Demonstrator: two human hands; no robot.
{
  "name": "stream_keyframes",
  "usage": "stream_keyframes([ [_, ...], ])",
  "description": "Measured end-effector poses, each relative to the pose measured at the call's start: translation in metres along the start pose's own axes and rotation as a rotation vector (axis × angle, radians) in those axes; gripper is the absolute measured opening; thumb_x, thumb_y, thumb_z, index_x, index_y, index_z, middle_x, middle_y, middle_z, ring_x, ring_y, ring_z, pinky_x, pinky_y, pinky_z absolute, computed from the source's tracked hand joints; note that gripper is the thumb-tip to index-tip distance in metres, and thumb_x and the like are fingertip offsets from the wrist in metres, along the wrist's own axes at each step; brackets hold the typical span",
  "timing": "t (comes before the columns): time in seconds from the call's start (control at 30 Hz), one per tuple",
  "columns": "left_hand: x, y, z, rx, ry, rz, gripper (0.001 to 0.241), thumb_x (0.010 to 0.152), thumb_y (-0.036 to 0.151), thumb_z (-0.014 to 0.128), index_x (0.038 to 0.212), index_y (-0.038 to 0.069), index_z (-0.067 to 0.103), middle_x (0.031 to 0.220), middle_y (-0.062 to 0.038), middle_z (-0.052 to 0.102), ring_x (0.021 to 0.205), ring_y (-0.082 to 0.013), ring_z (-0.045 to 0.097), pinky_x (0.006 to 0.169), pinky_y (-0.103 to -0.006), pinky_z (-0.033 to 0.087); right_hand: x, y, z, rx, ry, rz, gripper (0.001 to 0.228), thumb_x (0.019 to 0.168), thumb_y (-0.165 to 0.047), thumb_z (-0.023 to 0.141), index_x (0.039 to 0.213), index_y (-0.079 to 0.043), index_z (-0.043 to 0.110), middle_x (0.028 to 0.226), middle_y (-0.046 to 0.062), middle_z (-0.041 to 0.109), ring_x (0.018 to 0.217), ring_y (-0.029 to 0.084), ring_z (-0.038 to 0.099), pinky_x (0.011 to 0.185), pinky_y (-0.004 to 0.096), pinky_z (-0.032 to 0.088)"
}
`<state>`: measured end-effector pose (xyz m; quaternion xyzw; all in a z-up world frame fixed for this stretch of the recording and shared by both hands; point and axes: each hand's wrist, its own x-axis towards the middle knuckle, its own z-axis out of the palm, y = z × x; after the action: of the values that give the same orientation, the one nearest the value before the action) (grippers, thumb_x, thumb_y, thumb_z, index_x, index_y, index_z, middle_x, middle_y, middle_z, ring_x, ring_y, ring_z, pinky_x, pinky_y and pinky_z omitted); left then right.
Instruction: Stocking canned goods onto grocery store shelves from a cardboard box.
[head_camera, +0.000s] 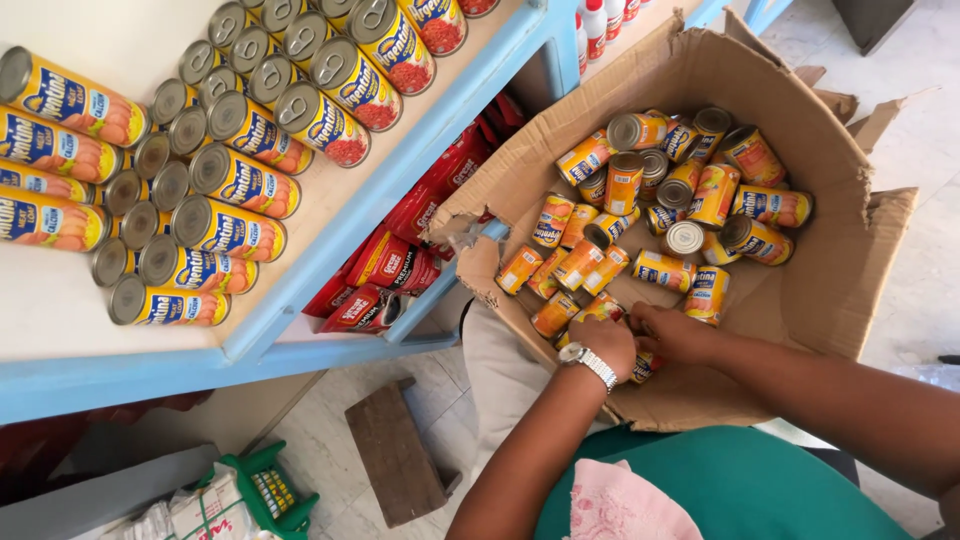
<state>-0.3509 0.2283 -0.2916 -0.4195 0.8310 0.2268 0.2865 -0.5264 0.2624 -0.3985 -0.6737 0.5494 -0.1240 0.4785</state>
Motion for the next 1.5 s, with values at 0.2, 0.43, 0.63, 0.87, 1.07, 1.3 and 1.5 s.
stream_keyframes([
  [0.2,0.038,0.002,0.060,-0.106,0.077,0.003,0.050,0.095,0.020,0.053,0.141,0.001,0.049,0.138,-0.017,0.061,0.121,-0.0344,0.062,0.098,-0.0502,0.050,0.004,0.000,0.006,-0.044,0.064,0.081,0.070,0.080,-0.030,0.082,0.137,-0.012,0.046,0.121,0.017,0.066,0.110,0.035,0.067,0.094,0.044,0.055],
  [0.43,0.012,-0.003,0.050,-0.186,0.099,0.045,0.053,0.101,0.021,0.045,0.150,0.002,0.040,0.140,-0.019,0.057,0.120,-0.0357,0.063,0.096,-0.0537,0.051,0.011,-0.001,0.002,-0.288,-0.057,0.128,0.074,0.075,-0.041,0.083,0.139,-0.020,0.054,0.132,0.014,0.062,0.125,0.034,0.059,0.108,0.044,0.049],
  [0.63,0.015,-0.003,0.058,-0.235,0.240,0.073,0.051,0.098,0.014,0.047,0.148,0.005,0.044,0.140,-0.020,0.057,0.119,-0.0380,0.062,0.096,-0.0519,0.051,0.011,-0.024,-0.030,-0.396,0.202,0.100,0.082,0.070,-0.037,0.086,0.143,-0.025,0.050,0.152,0.014,0.039,0.139,0.039,0.038,0.116,0.050,0.036],
  [0.87,0.008,-0.001,0.044,-0.207,0.210,0.120,0.046,0.094,0.013,0.051,0.140,0.006,0.052,0.135,-0.020,0.060,0.120,-0.0365,0.061,0.096,-0.0505,0.051,0.007,-0.023,-0.042,-0.480,0.284,0.349,0.106,0.072,-0.027,0.083,0.159,-0.015,0.025,0.156,0.014,0.032,0.140,0.040,0.036,0.110,0.058,0.036],
  [1.07,0.022,-0.003,0.059,-0.227,0.216,0.090,0.037,0.098,0.014,0.049,0.132,0.005,0.058,0.135,-0.021,0.061,0.120,-0.0383,0.062,0.099,-0.0499,0.051,0.014,0.026,-0.020,-0.795,0.232,0.368,0.060,0.089,-0.029,0.068,0.143,-0.022,0.043,0.150,0.019,0.042,0.137,0.038,0.044,0.110,0.056,0.038],
  [1.3,0.027,-0.002,0.050,-0.216,0.273,0.051,0.048,0.093,0.016,0.056,0.139,0.002,0.051,0.147,-0.020,0.051,0.127,-0.0381,0.056,0.102,-0.0500,0.049,0.007,-0.012,-0.033,-0.643,0.061,0.457,0.057,0.091,-0.034,0.067,0.142,-0.028,0.043,0.129,0.010,0.070,0.138,0.029,0.051,0.111,0.054,0.034],
  [1.5,0.043,-0.004,0.058,-0.259,0.221,-0.045,0.074,0.087,0.018,0.068,0.151,-0.001,0.036,0.159,-0.024,0.037,0.132,-0.0398,0.052,0.104,-0.0526,0.047,0.018,0.012,-0.035,-0.568,0.035,0.475,0.065,0.082,-0.042,0.079,0.137,-0.032,0.047,0.134,0.002,0.067,0.137,0.024,0.053,0.110,0.054,0.035],
])
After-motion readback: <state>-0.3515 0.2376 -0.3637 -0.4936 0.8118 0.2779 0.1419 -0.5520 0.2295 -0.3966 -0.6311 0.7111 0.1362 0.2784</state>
